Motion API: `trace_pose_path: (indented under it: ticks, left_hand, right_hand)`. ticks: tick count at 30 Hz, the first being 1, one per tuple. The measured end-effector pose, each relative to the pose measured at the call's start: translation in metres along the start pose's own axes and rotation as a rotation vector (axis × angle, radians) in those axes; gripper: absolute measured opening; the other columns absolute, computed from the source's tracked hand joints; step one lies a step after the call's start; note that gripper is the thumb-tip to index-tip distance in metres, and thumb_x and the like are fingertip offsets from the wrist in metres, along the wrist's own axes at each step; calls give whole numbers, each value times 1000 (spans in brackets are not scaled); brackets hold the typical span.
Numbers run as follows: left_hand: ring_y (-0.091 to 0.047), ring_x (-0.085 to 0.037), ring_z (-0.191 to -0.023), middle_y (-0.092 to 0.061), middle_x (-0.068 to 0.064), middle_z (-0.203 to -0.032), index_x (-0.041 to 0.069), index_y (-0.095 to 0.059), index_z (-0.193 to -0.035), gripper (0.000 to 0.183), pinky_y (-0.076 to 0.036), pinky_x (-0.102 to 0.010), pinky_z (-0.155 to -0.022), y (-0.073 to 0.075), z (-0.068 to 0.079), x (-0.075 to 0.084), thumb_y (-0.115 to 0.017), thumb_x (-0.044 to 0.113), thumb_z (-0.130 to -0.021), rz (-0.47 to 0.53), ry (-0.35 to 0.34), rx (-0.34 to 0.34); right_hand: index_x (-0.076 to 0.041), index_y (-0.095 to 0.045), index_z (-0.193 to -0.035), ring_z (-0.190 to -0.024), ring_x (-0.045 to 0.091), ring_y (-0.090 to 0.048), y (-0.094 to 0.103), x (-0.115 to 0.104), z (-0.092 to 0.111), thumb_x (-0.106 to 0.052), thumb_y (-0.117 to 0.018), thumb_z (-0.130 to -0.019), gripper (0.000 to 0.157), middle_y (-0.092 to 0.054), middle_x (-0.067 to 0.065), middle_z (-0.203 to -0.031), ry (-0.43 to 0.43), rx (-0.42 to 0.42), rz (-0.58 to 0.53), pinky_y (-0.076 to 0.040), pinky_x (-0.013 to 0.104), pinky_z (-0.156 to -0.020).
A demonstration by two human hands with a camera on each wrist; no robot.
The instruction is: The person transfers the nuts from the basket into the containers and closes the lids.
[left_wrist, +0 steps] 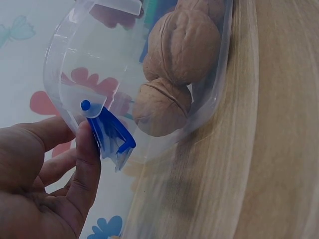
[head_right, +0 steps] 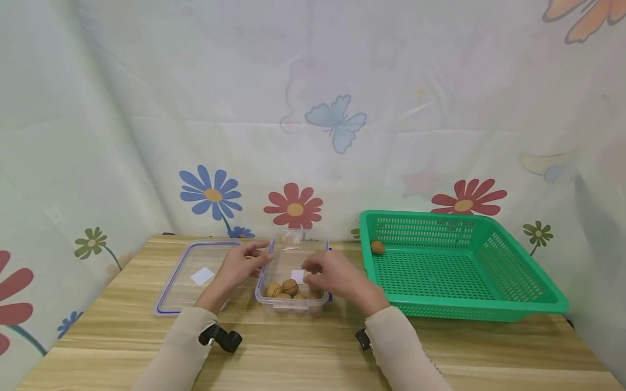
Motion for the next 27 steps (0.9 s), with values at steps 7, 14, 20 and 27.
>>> trace_pose_path:
  ticks: [7,14,20,27]
  left_hand:
    - [-71,-22,-75,-70,-25,-115,-4,-63,-142,46,-65,-32,-69,0,0,-3,-75,8,-99,10,11,5]
    - [-73,-27,-75,-71,-25,-113,-4,-63,-142,46,-66,-34,-68,1,-2,0,-75,7,-99,-2,-9,-2]
    - [-72,-28,-74,-71,-26,-111,-7,-63,-140,44,-66,-34,-66,0,-2,0,-74,5,-99,19,-20,-1]
    - [-72,-23,-71,-72,-24,-111,-4,-64,-141,45,-66,-34,-67,1,-2,0,-75,7,-99,-10,-5,-1]
  right_hand:
    - [-6,-78,-118,-96,15,-71,13,-6,4,-13,-81,-96,22,-76,2,-107,18,53,6,-63,35,-88]
    - [-6,-78,-120,-99,18,-72,38,-8,12,-15,-80,-97,25,-77,2,-109,31,112,-74,-64,36,-87]
    - [-7,-77,-122,-102,20,-73,71,-13,24,-13,-79,-98,25,-77,3,-114,45,217,-145,-64,41,-91]
    - [-10,-75,-129,-106,20,-73,124,-24,45,-17,-77,-100,30,-75,3,-120,55,261,-169,-63,33,-82]
Point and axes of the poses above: each hand's wrist, its own z-axis away from the middle knuckle, its own y-axis out of the back of the hand, x = y × z, the point moved 9 cm from there along -z, towards the middle knuckle
